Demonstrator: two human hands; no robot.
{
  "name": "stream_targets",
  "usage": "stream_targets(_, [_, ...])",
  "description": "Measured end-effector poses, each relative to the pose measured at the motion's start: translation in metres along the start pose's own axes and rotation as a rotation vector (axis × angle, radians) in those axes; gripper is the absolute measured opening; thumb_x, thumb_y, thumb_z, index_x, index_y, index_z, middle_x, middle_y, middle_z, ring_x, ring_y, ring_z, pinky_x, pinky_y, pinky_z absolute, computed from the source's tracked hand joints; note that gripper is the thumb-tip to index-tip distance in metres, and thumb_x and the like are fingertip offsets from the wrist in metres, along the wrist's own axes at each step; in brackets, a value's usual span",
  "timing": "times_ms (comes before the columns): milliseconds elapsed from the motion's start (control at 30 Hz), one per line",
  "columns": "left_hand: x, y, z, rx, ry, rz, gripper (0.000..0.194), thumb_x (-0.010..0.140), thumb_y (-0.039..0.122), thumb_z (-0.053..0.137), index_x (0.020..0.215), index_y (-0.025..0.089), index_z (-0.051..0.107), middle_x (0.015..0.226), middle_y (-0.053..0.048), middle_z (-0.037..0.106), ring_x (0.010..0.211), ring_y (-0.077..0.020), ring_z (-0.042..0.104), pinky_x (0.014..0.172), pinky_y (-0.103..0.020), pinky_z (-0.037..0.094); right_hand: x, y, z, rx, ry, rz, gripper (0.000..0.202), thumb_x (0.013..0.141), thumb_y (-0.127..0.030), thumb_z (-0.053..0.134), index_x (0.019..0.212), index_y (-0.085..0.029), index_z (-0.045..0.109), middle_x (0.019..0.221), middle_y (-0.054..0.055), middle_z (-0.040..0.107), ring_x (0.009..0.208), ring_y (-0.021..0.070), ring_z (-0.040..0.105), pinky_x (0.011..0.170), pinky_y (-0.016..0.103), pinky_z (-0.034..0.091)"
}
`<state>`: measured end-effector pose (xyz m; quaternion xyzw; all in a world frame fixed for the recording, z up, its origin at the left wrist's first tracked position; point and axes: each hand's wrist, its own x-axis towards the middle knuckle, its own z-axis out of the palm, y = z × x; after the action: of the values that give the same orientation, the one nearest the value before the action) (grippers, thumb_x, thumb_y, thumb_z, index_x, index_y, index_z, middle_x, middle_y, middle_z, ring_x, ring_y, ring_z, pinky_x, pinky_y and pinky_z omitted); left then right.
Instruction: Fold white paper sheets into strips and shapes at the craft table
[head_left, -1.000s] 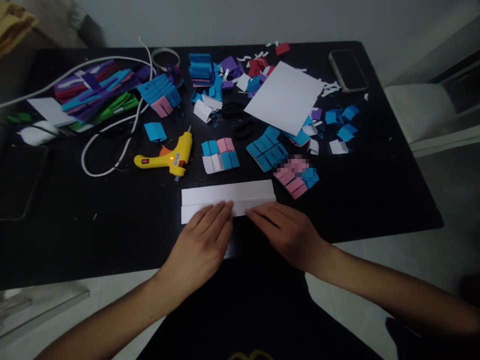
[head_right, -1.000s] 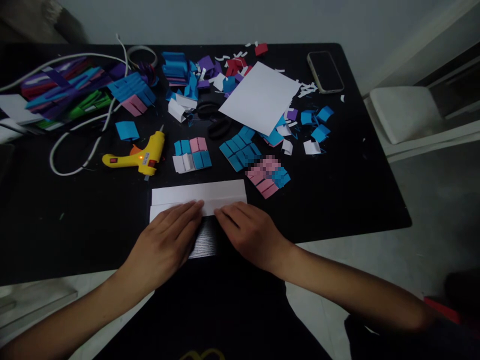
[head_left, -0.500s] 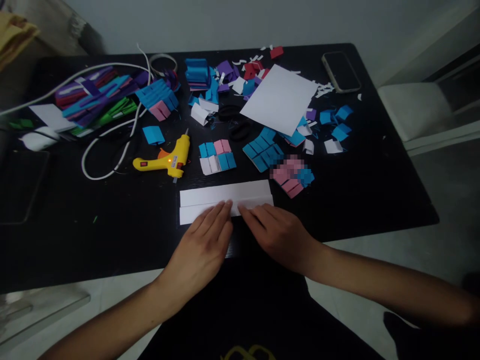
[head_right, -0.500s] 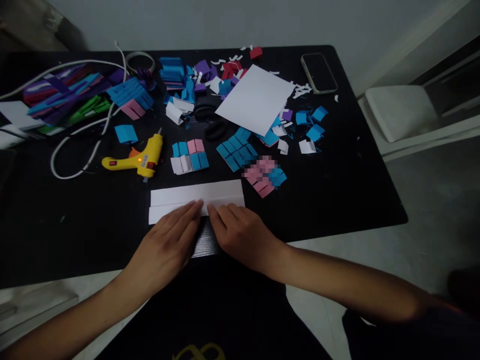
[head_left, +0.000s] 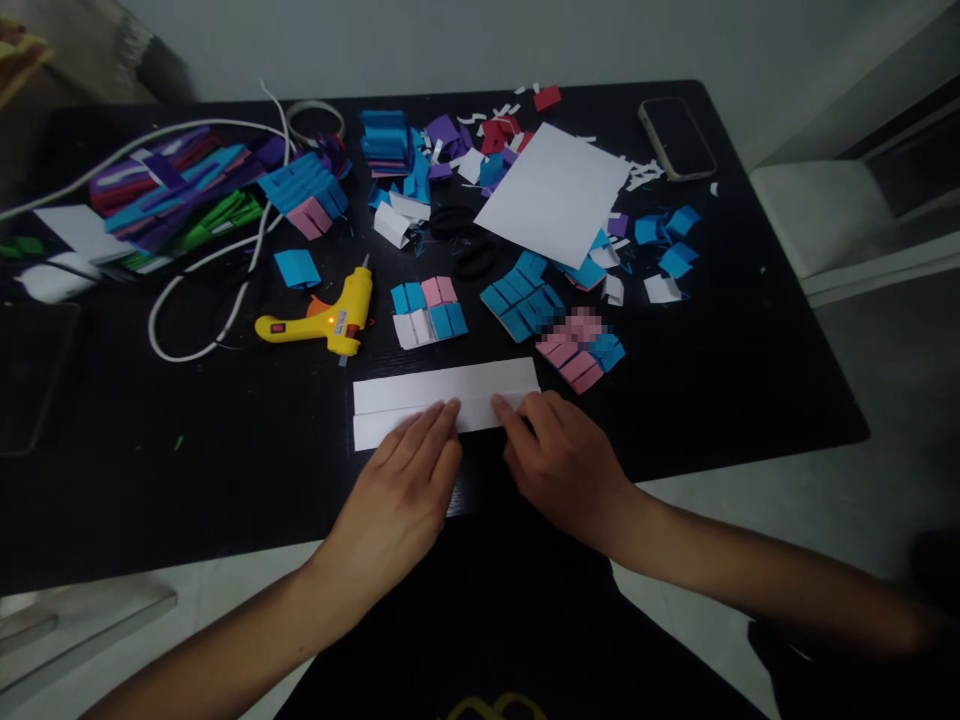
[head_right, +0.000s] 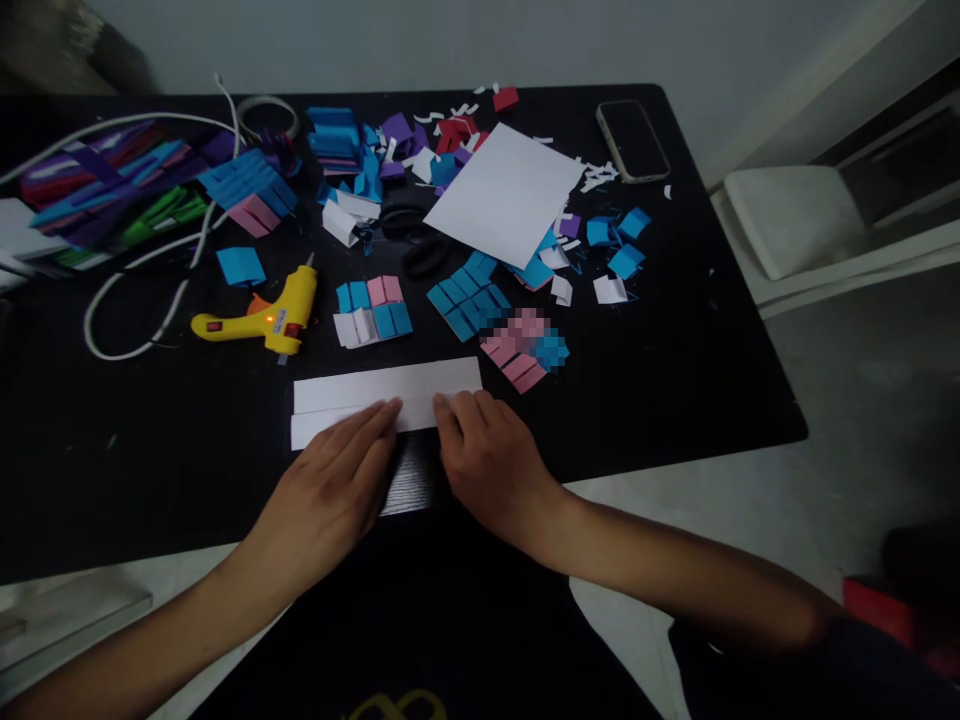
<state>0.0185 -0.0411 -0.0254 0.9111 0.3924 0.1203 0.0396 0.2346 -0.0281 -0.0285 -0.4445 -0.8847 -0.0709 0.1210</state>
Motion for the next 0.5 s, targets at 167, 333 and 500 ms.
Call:
stream_targets(167, [0.001, 0.001, 0.0, 0.003, -0.009, -0.003, 0.036, 0.092, -0.003, 0.048, 0.125, 0.001, 0.063, 0.148, -0.027, 0.058, 0.136, -0.0383, 0.059, 0.108, -0.054, 0.058, -0.008, 0.01, -0.004, -0.002, 0.002, 0.042, 0.027, 0.096, -0.005, 0.056, 0.117, 0.002, 0.072, 0.08, 0.01, 0.065, 0.073, 0.0218, 0.054, 0.063, 0.035, 0.048])
stream_targets(333, [0.002, 0.002, 0.001, -0.012, 0.003, -0.012, 0.036, 0.09, -0.004, 0.049, 0.121, 0.001, 0.065, 0.144, -0.028, 0.06, 0.133, -0.0385, 0.061, 0.105, -0.055, 0.058, -0.012, 0.014, -0.005, 0.007, -0.019, 0.064, 0.028, 0.097, -0.007, 0.055, 0.119, 0.002, 0.07, 0.081, 0.011, 0.067, 0.075, 0.0225, 0.056, 0.067, 0.037, 0.047])
stream_targets(500, [0.003, 0.005, 0.002, -0.022, -0.007, -0.045, 0.034, 0.09, -0.003, 0.05, 0.119, 0.005, 0.066, 0.145, -0.026, 0.061, 0.133, -0.0377, 0.061, 0.105, -0.055, 0.057, -0.015, 0.014, -0.003, 0.022, -0.047, 0.073, 0.032, 0.097, -0.008, 0.052, 0.124, 0.0, 0.068, 0.082, 0.011, 0.066, 0.075, 0.0229, 0.054, 0.067, 0.037, 0.043])
